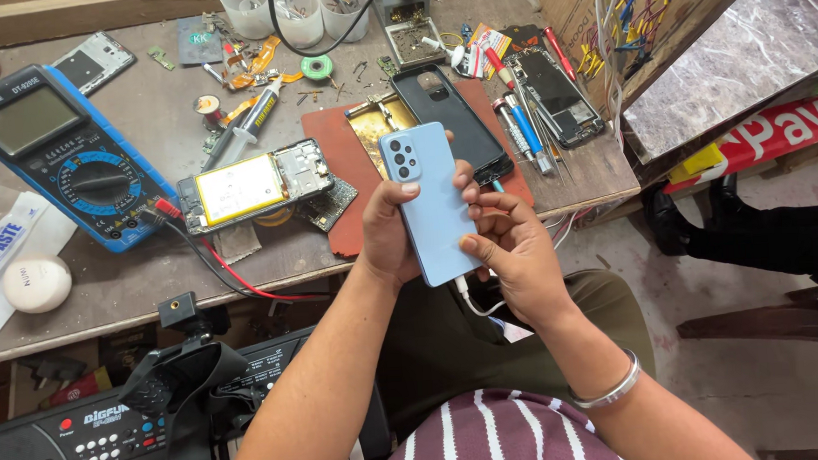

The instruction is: The person holds a smartphone with its back cover removed and uses a screwdriver to unscrew screws from the phone's rear housing. They then set the screwdriver down, pick up the light blue back cover, and press it onto the back of the phone, handling the reassembled phone at the end.

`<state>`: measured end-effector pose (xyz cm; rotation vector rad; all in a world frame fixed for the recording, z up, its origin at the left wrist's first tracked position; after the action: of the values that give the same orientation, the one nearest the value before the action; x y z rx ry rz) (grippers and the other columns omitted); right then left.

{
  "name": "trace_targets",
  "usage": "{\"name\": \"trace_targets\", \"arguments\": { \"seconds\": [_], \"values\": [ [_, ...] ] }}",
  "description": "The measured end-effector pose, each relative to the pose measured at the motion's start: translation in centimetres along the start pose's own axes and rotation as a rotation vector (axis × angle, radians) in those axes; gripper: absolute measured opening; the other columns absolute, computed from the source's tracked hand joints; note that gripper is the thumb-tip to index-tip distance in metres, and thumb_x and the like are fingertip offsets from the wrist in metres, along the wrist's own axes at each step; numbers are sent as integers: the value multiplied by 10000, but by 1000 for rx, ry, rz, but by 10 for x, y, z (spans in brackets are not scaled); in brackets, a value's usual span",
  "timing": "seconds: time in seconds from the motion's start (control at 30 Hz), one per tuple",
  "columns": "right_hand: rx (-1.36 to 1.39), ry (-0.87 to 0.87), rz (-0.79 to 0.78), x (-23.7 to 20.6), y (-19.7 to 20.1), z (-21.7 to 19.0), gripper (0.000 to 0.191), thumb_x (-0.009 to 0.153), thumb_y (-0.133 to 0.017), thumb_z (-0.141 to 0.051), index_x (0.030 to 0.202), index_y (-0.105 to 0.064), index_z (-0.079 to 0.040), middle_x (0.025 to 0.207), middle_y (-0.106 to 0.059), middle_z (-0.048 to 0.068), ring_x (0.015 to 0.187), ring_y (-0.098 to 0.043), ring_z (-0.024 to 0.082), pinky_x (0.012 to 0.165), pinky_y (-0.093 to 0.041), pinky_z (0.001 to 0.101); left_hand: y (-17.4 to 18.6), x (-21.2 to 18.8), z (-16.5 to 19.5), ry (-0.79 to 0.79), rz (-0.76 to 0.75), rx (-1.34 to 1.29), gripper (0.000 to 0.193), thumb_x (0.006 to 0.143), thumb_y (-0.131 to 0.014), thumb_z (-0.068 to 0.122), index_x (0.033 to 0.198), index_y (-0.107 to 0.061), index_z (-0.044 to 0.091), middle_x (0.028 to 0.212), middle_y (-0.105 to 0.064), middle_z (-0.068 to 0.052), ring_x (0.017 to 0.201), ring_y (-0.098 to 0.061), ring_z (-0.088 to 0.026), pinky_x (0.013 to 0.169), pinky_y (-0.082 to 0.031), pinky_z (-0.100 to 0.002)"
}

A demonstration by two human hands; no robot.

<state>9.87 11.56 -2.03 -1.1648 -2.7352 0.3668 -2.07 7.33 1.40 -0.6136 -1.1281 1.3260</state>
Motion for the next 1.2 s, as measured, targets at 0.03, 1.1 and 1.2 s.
{"name": "trace_targets", "arguments": {
  "seconds": [0.03,1.1,1.2],
  "values": [
    [-44,13,-10,0,-1,-2,494,912,-775,-72,1340,-530,-37,1050,-644,44,869,-633,94,597,-518,218,-3,1,0,-6,-24,-49,721,848,-638,260,1501,-407,61,1072,-531,-116,1000,-575,-229,945,-547,-399],
    [-1096,287,-381,-63,-44,-19,476,987,-601,-152,1453,-566,-64,1033,-693,127,967,-659,267,836,-517,358,11,-1,29,-344,47,-216,655,820,-608,245,1441,-447,112,959,-435,-63,837,-453,-174,796,-453,-332],
    [-1161,441,-321,-62,-42,-47,385,923,-701,-204,1276,-657,-56,1195,-697,170,1079,-667,337,885,-528,413,9,-1,30,-343,41,-213,646,836,-605,239,1447,-445,103,956,-432,-60,829,-449,-169,793,-450,-332]
  ]
}}
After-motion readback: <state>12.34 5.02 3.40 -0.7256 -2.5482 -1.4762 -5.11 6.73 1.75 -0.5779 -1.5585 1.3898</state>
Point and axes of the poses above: each hand's wrist, its own x-axis towards the middle knuckle, its own y-axis out of the back of the hand, z = x × y, the point moved 9 cm from there along x, towards the middle knuckle
